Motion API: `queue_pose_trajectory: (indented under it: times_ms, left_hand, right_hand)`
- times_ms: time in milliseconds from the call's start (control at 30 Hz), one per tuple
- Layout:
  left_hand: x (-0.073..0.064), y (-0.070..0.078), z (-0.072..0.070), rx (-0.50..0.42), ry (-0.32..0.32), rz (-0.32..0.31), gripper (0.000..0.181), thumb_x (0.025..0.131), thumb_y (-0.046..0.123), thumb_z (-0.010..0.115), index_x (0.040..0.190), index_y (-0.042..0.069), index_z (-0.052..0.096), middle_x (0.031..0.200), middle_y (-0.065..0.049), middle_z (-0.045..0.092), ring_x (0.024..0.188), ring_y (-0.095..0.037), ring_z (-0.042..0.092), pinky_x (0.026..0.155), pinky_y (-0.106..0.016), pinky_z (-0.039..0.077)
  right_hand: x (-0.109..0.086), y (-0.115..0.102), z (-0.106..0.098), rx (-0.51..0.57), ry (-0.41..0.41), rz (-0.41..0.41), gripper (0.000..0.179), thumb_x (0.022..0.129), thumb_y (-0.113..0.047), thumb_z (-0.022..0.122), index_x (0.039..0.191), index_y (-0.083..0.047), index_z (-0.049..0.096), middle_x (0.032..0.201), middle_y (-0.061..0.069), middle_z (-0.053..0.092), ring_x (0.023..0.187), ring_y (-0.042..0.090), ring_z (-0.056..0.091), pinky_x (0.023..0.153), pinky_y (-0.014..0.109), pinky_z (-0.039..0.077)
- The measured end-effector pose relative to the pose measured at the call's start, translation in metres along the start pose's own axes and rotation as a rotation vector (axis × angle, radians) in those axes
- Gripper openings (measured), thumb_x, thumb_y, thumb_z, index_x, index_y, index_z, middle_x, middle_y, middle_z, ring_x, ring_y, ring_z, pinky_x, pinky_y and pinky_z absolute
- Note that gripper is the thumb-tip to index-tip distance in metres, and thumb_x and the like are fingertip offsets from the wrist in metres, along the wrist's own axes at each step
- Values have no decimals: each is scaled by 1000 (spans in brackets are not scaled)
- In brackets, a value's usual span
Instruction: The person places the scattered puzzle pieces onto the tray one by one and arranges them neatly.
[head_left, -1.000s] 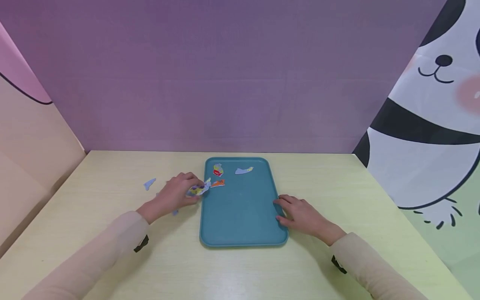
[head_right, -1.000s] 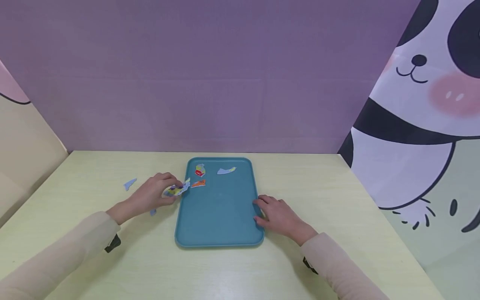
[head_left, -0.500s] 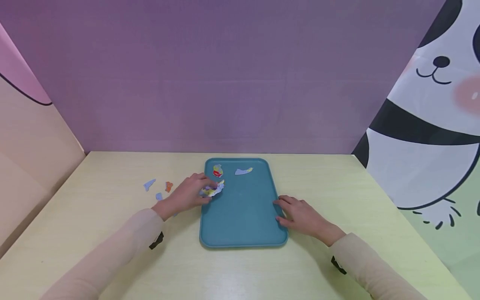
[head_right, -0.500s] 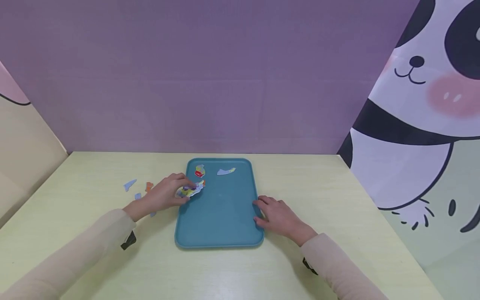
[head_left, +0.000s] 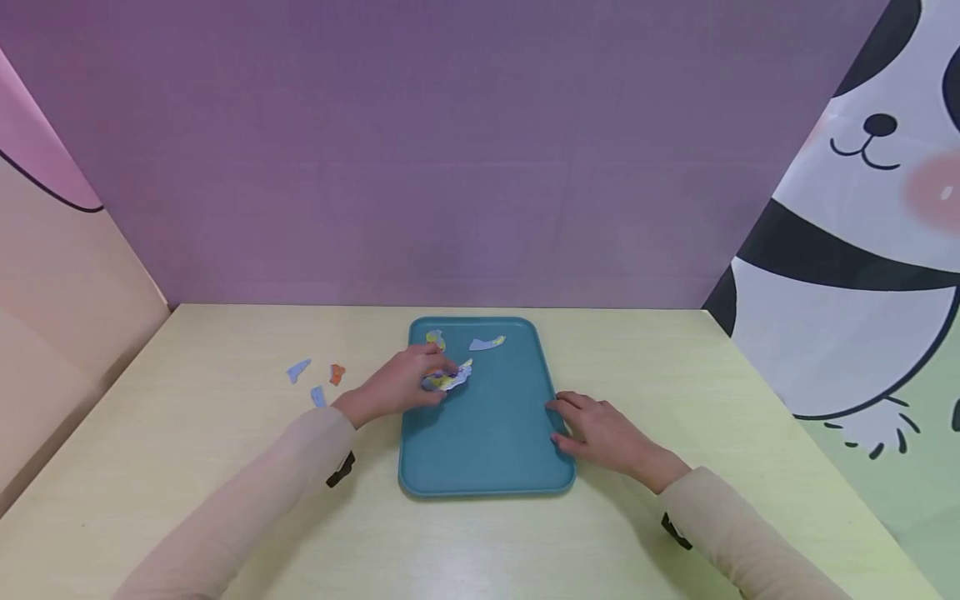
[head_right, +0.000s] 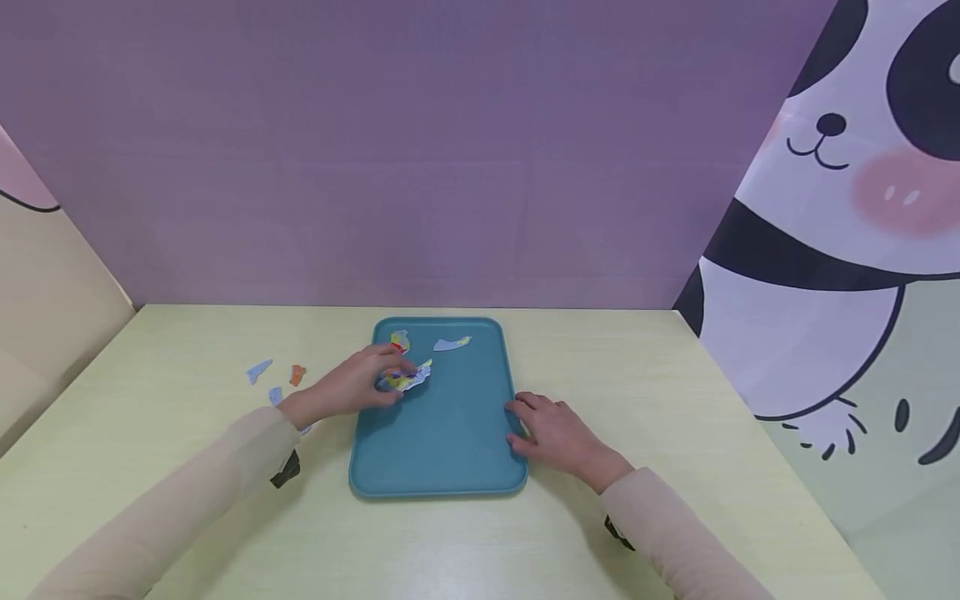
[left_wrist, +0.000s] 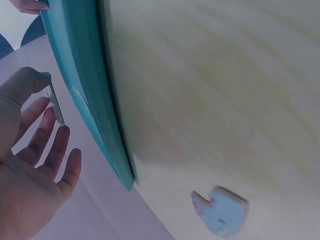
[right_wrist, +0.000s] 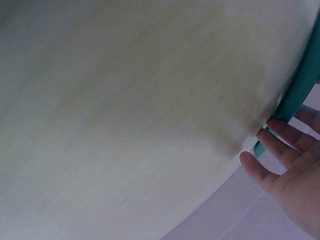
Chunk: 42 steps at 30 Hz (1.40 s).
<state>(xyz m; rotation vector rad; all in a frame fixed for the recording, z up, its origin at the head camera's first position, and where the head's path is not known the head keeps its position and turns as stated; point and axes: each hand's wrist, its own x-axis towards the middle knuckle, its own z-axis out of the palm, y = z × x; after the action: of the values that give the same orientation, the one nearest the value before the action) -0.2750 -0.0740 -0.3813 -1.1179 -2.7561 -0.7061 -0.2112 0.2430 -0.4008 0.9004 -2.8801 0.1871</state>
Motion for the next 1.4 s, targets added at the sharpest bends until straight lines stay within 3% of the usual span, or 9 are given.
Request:
queue_pose_trajectory:
  times_ms: [133,500,767,1400]
  left_hand:
    - [7,3,0,-22,-24,-13,33,79,15,67,111,12,64,93,1,55,90,-14,56,76,-27,47]
    - [27,6,2,-17,-61,-24,33,80,17,67,113,15,63,104,1,57,92,-16,53,81,-30,45]
    - [42,9,2,-42,-96,-50,34,80,18,66,114,14,63,109,1,58,100,-16,51,92,-34,41]
    - [70,2,7,-117,-144,-102,39,81,14,67,119,11,60,117,-2,59,109,-17,51,97,-33,42]
  right_hand:
    - [0,0,0,0,-9,5,46,86,-31,59,122,-4,54,124,16,53,112,31,53,83,49,46]
    - [0,0,0,-12,4,-10,43,86,-28,60,120,-3,55,121,17,54,110,31,54,81,49,47]
    - [0,-2,-3,-9,-3,-5,43,85,-28,60,120,-2,55,122,17,54,110,31,54,81,48,47]
    - [0,-1,-1,3,-1,-1,43,86,-27,60,120,-2,54,122,17,54,111,31,54,82,49,47]
